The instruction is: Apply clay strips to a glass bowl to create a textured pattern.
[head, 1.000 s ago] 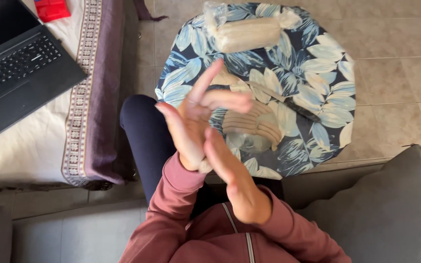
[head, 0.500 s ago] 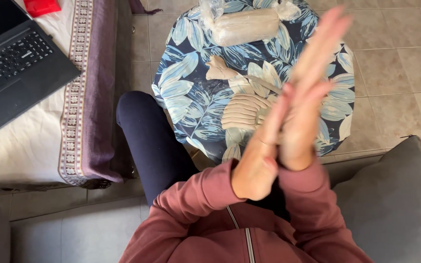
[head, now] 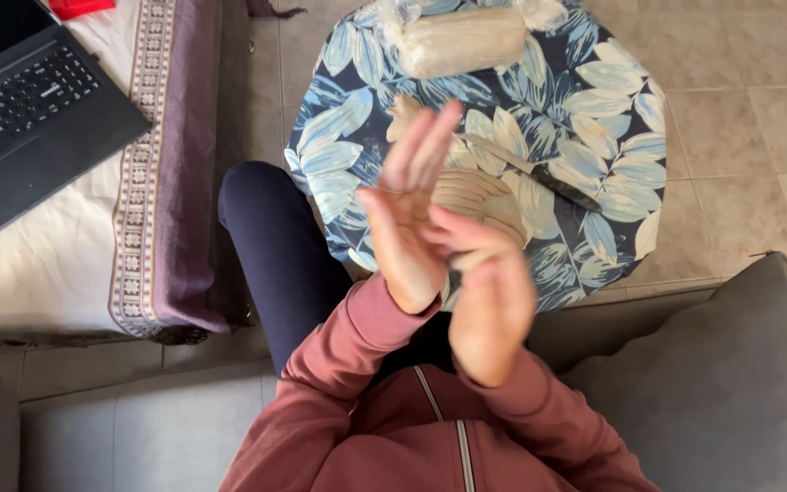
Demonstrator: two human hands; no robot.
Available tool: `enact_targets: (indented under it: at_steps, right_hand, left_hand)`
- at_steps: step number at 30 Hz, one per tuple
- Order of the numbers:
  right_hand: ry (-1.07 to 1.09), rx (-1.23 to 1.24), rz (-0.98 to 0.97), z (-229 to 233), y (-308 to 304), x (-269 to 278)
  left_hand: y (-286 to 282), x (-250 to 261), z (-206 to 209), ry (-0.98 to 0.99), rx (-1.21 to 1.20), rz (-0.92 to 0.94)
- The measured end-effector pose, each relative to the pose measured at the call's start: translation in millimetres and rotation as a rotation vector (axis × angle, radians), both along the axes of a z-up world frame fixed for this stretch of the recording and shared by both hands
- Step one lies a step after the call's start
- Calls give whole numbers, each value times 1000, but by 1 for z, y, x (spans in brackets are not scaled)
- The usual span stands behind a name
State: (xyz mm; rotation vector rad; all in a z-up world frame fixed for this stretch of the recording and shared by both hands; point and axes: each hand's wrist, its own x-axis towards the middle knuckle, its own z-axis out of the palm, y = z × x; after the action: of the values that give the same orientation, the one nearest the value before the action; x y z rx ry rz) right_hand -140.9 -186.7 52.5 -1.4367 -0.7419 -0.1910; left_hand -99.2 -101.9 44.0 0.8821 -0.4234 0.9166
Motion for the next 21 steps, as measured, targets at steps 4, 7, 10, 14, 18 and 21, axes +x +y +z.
enact_targets:
  at_steps: [4, 7, 10, 14, 18, 21]
  right_hand:
    - [441, 672, 275, 39, -26, 30]
    - [541, 738, 459, 63, -47, 44]
    - [427, 742, 561, 62, -66, 58]
    - [423, 791, 541, 62, -77, 67]
    - [440, 741, 517, 47, -86, 76]
    - [330, 661, 401, 30, -91, 83]
  left_hand:
    - [-2, 1, -3, 194, 45, -294]
    - [-20, -6, -4, 368, 197, -397]
    - [-22, -18, 14, 473, 485, -275]
    - [-24, -24, 23, 419, 645, -66]
    - [-17, -20, 25, 405, 613, -31]
    - [-8, -13, 24, 375, 627, 67]
